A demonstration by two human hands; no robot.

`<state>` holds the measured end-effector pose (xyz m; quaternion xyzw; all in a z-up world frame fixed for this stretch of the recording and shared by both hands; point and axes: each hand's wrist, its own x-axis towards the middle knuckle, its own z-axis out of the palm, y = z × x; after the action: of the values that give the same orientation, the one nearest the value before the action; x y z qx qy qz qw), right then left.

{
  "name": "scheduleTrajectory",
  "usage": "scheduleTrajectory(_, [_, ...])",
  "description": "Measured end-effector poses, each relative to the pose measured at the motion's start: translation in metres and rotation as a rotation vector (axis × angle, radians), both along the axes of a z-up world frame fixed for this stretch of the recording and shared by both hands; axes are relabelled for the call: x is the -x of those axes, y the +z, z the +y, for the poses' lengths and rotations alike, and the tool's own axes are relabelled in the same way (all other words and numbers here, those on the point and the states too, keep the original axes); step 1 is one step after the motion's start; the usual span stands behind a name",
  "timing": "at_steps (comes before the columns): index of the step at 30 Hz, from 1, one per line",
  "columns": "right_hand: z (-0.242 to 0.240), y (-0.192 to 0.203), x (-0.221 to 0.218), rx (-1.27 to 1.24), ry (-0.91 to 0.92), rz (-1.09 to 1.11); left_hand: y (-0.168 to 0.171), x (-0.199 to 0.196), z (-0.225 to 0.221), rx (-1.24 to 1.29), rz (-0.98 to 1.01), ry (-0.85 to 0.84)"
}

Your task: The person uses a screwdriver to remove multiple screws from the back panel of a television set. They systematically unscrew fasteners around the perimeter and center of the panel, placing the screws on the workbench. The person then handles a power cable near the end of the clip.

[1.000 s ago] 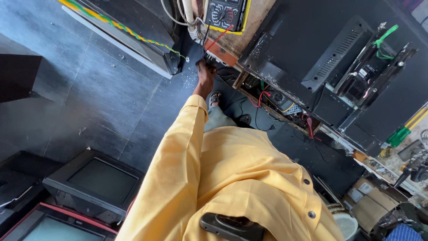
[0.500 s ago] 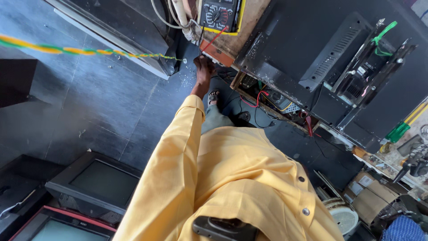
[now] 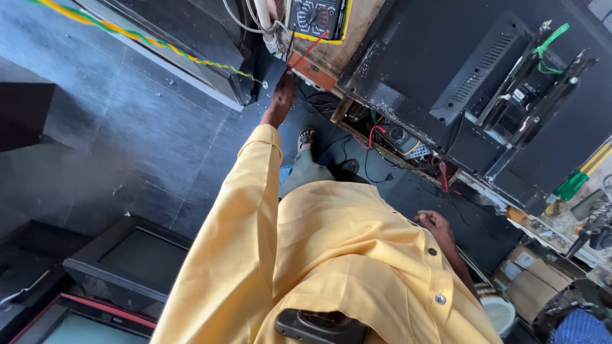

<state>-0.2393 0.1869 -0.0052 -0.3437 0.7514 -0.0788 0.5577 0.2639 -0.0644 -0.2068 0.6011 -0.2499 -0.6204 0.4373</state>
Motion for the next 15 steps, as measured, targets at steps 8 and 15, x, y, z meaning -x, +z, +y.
scheduleTrajectory(8, [0.038, 0.009, -0.005, -0.066, -0.096, -0.005, 0.003, -0.008, -0.029, -0.231, 0.216, 0.251])
scheduleTrajectory(15, [0.07, 0.005, -0.015, 0.064, -0.116, -0.105, 0.004, -0.007, 0.03, -0.219, 0.263, 0.425])
